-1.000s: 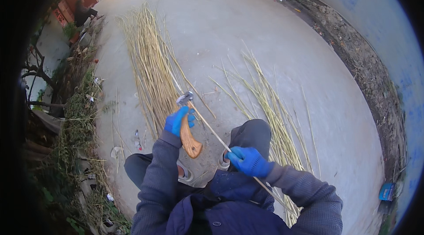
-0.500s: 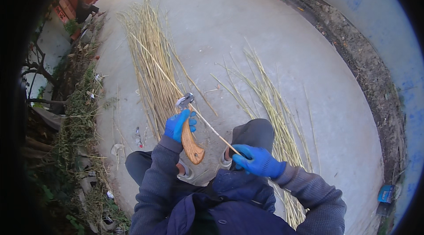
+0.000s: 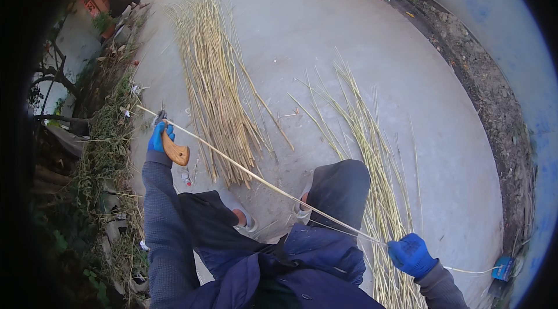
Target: The person sits on the ground and uses pruning shears to strip and trim long thin sticks. They repeatedly pick up sticks, remove outer layers with the shears, and place the processed sticks into a pile on the ground.
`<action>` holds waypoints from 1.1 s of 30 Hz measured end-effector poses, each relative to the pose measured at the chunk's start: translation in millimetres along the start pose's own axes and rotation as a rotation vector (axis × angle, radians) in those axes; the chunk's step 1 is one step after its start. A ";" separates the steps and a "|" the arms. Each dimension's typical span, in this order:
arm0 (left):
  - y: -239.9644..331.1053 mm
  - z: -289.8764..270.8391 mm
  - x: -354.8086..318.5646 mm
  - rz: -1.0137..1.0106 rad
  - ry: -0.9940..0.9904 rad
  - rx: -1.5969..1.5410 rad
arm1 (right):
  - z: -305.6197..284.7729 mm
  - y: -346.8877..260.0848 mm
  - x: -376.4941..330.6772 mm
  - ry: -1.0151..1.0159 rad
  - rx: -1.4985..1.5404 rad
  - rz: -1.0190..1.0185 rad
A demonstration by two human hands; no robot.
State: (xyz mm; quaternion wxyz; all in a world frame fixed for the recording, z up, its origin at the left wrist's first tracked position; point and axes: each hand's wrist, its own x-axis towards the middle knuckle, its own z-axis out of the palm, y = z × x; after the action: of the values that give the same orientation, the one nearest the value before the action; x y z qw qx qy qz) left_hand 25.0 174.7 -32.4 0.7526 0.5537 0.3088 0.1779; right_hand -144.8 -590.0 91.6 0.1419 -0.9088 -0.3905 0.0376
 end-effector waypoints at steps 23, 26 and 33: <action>-43.6 75.5 -77.6 -0.221 -0.361 -0.011 | 85.9 92.8 -223.9 -0.177 -0.392 0.791; -45.5 87.6 -90.4 -0.278 -0.374 0.031 | 113.4 65.9 -276.2 -0.687 -0.389 1.174; -28.3 96.2 -98.7 -0.314 -0.395 0.031 | 115.9 73.1 -285.6 -1.092 -0.548 1.438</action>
State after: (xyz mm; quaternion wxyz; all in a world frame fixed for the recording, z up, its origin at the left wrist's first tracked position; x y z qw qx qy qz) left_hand 12.9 35.8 -13.8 0.8081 0.5347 0.2405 -0.0576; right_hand -312.2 -817.2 -52.4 -0.3365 -0.7903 0.2561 0.4435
